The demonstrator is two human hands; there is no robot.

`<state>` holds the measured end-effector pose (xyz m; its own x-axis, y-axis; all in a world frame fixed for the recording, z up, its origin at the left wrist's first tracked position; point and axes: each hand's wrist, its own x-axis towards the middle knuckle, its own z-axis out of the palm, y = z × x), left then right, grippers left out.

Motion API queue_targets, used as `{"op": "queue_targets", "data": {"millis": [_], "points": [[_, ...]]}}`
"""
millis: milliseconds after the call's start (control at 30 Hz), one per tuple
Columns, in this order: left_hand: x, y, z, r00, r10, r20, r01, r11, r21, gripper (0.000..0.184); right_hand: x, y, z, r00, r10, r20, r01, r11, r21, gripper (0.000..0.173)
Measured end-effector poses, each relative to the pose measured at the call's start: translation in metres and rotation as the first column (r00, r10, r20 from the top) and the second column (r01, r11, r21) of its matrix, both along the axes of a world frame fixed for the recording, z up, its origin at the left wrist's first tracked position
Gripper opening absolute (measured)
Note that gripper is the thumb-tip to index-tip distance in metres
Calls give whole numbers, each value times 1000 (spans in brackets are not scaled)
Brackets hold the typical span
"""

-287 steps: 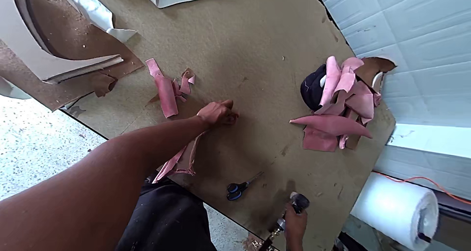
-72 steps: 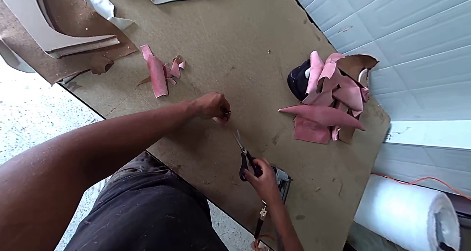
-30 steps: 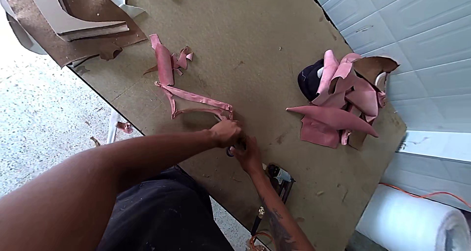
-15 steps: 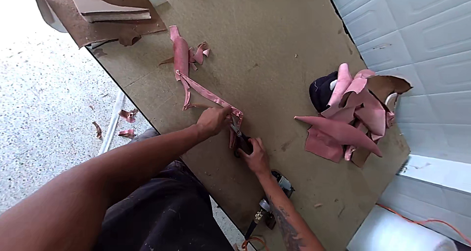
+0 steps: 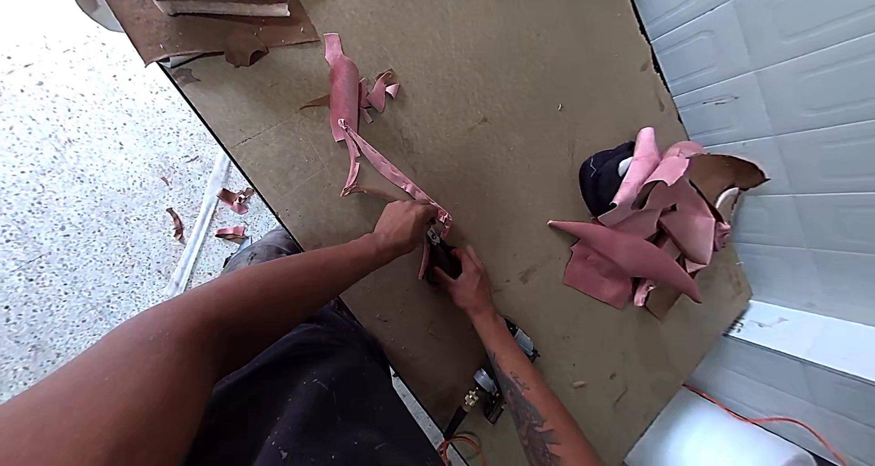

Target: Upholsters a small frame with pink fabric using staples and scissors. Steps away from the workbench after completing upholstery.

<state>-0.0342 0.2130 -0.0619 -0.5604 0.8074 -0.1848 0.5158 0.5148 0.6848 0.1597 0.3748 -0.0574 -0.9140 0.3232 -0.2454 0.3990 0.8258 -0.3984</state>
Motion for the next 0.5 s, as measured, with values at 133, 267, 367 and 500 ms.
{"op": "queue_targets", "data": {"millis": [133,267,367,500], "points": [[9,-2,2,1000,-14,-15,15,998,57,13,-7,-2,-2,992,81,-96,-88,994,-66,22],[42,-18,15,988,-148,47,137,973,184,13,7,5,-3,994,23,-103,-31,997,-72,20],[51,-72,22,964,-234,123,221,969,106,14,34,11,4,983,-175,-55,168,980,-109,36],[22,-172,5,989,-136,-61,134,990,-44,23,78,19,-1,931,-349,-104,340,936,-95,44]]}}
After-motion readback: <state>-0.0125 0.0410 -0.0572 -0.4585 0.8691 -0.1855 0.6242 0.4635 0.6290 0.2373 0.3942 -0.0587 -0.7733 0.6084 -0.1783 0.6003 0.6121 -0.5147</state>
